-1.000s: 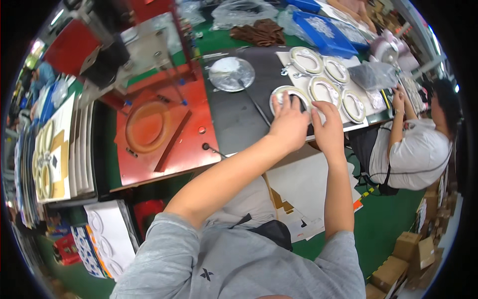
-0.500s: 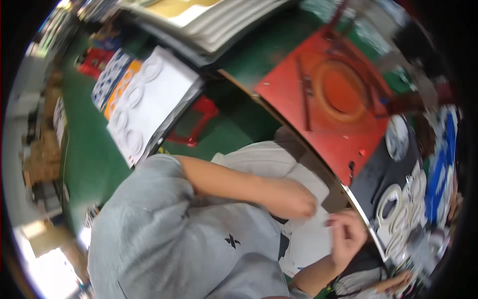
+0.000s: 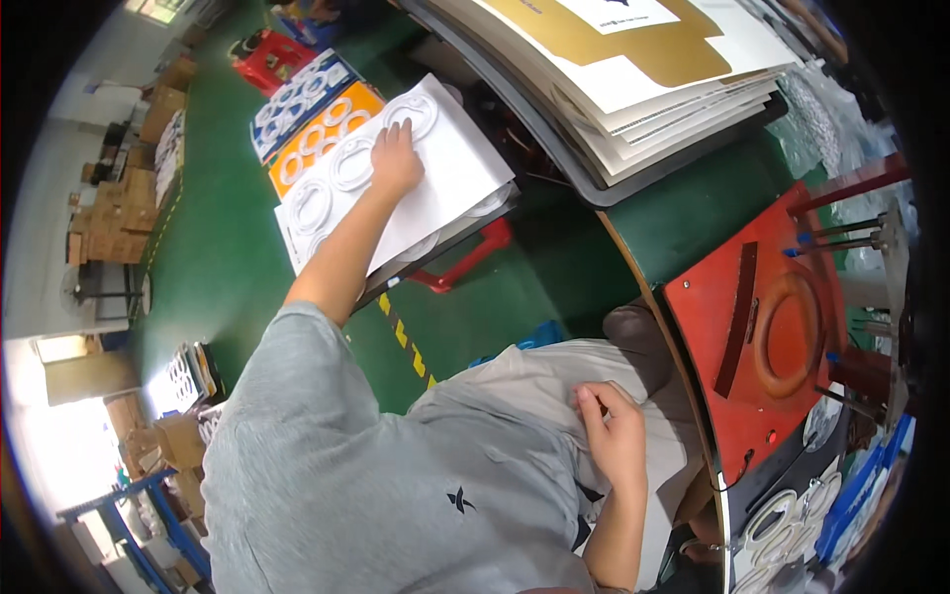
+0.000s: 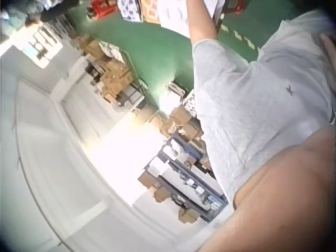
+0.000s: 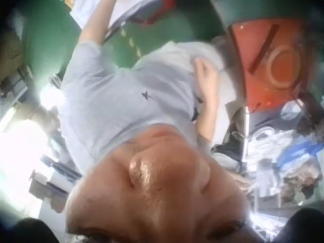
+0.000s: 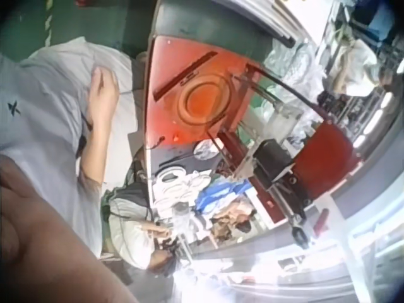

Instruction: Assembling circular electronic components by applying adhesive with a brush and using a rotating jig.

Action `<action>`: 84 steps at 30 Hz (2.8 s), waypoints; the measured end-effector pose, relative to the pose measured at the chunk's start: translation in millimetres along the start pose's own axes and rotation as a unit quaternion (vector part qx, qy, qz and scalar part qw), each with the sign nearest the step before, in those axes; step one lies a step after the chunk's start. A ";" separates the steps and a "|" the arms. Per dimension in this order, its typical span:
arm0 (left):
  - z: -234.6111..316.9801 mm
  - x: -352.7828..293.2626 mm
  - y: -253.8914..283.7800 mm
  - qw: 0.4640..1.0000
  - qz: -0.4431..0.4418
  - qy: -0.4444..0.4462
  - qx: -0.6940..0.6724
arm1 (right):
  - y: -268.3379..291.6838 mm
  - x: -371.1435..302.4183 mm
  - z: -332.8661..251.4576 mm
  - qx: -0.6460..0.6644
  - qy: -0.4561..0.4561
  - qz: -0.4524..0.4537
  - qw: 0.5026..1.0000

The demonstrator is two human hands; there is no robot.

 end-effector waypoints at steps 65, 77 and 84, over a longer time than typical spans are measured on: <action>155.9 -104.2 357.1 0.912 0.050 -0.298 -0.276 | -10.6 -18.1 -5.5 0.087 0.101 0.073 0.988; 231.5 -261.9 151.3 0.384 -0.620 0.251 -0.637 | -25.2 -39.4 0.8 0.147 -0.033 0.037 0.988; 289.7 -290.5 168.0 0.258 -0.661 0.287 -0.643 | -12.7 -64.3 22.7 0.312 -0.070 0.144 0.936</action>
Point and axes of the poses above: each hand's wrist, its own x-axis towards the middle knuckle, its own y-axis out of the back of the hand, z = x × y, the point moved 8 cm from there along x, towards the middle knuckle, and after that the axes turned 9 degrees about x, right-handed, at the moved point
